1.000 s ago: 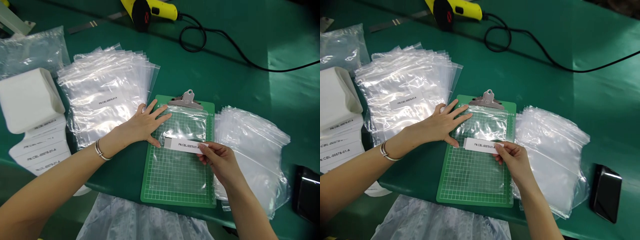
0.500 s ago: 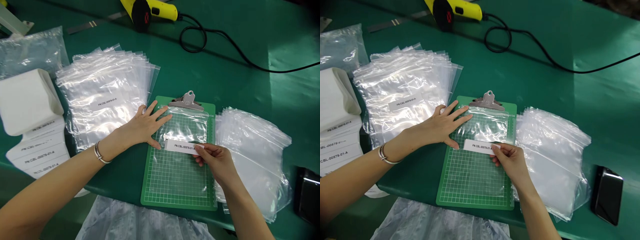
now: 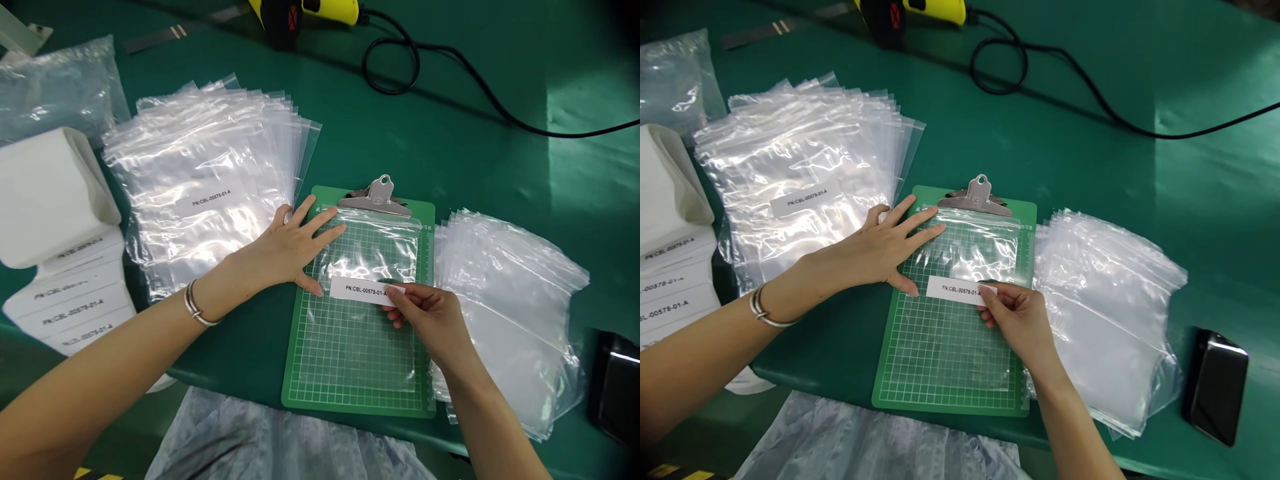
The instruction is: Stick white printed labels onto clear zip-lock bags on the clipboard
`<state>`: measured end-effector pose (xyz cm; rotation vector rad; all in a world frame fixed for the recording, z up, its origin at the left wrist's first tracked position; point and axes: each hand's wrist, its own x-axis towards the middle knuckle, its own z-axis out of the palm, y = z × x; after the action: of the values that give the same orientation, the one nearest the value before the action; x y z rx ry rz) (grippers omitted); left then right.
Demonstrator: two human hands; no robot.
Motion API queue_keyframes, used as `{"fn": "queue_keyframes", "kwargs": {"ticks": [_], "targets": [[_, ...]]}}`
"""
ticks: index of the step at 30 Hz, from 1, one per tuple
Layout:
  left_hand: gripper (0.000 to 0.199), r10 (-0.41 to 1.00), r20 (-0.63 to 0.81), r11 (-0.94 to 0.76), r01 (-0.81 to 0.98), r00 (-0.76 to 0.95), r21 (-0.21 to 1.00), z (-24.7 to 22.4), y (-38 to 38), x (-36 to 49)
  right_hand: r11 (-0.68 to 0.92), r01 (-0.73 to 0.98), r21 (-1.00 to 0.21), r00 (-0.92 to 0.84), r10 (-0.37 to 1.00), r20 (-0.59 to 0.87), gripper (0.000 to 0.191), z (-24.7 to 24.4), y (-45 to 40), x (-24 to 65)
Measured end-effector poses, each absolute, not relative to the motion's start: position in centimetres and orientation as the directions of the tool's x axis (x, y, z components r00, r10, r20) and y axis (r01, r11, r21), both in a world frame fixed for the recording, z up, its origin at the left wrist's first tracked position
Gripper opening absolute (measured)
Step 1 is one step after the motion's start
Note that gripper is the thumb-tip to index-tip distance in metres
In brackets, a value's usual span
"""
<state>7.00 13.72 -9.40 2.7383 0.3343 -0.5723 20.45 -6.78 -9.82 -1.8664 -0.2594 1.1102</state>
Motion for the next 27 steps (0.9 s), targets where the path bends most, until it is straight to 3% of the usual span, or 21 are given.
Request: {"fn": "queue_keyframes", "kwargs": {"ticks": [20,27], "targets": [[0.104,0.154,-0.396,-0.917,0.28,0.905,0.285,-9.61,13.82,6.9,-0.555,-0.231,-0.799,0.575,0.584,-0.573,0.033,-9.94,-7.02,20.46],[0.104,0.16,-0.385,-0.927,0.273,0.909,0.258,-9.5,13.69,6.84,-0.612,-0.091,-0.786,0.599,0.597,-0.534,0.034,-10.24,-7.01,20.0]]}}
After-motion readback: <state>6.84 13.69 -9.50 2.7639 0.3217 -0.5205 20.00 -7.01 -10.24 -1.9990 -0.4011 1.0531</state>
